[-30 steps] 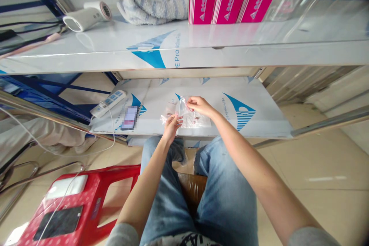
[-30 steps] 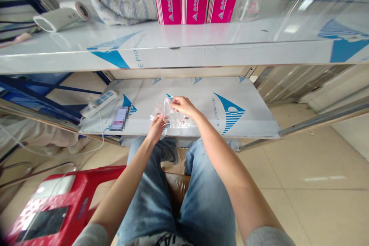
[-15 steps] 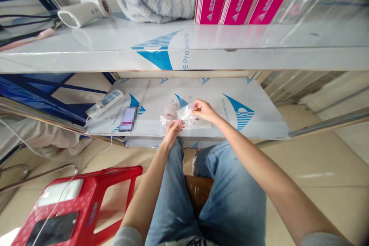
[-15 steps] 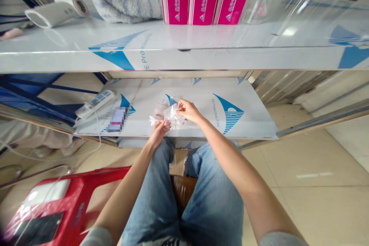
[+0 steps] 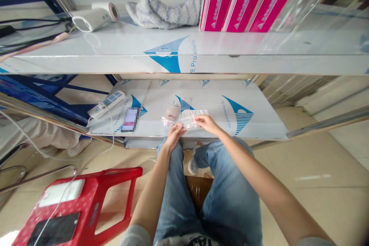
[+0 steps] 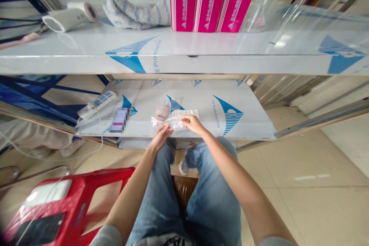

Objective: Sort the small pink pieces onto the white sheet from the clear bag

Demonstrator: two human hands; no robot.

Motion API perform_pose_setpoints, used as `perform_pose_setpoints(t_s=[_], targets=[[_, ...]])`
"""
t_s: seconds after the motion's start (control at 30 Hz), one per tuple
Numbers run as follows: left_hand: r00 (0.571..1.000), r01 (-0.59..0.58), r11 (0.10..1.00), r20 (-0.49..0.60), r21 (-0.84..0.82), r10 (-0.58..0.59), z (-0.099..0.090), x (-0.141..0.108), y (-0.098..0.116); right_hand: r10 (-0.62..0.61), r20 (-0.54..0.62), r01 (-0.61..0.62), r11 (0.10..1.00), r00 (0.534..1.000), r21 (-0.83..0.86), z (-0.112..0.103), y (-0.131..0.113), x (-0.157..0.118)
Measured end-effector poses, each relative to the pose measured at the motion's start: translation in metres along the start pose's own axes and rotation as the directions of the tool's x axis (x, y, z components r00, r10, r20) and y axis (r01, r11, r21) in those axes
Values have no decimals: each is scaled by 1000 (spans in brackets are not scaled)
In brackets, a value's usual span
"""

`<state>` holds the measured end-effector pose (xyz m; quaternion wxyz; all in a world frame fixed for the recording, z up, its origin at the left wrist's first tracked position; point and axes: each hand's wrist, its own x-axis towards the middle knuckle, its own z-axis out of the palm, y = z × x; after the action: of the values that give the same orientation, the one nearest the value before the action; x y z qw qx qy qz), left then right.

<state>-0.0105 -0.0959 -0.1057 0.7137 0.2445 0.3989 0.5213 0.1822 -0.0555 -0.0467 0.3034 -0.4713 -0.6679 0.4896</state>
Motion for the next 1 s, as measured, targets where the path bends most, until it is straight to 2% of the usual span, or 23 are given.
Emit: perform_pose_setpoints(t_s=[0.13, 0.2, 0.43, 0.53, 0.67, 0.8, 1.0], targets=[[998, -44, 998, -38, 45, 45, 2, 4, -5, 189, -74, -180, 977, 979, 112, 6, 19, -4], [996, -71, 995, -43, 71, 74, 3, 6, -6, 225, -85, -212, 966, 971, 145, 11, 26, -4], [988, -141, 968, -33, 206, 151, 4, 15, -12, 169, -155, -122, 954, 973, 274, 30, 43, 8], [988, -144, 960, -20, 240, 153, 6, 18, -14, 207, -176, -135, 927, 962, 350, 36, 49, 15], [988, -135, 965, -43, 224, 148, 6, 18, -13, 259, -157, -175, 894, 953, 412, 41, 50, 18], [989, -123, 978, -63, 169, 135, 5, 17, -12, 267, -106, -196, 878, 958, 437, 43, 47, 14], [984, -124, 981, -108, 148, 141, -1, 15, -14, 265, -101, -189, 862, 959, 470, 44, 40, 11]])
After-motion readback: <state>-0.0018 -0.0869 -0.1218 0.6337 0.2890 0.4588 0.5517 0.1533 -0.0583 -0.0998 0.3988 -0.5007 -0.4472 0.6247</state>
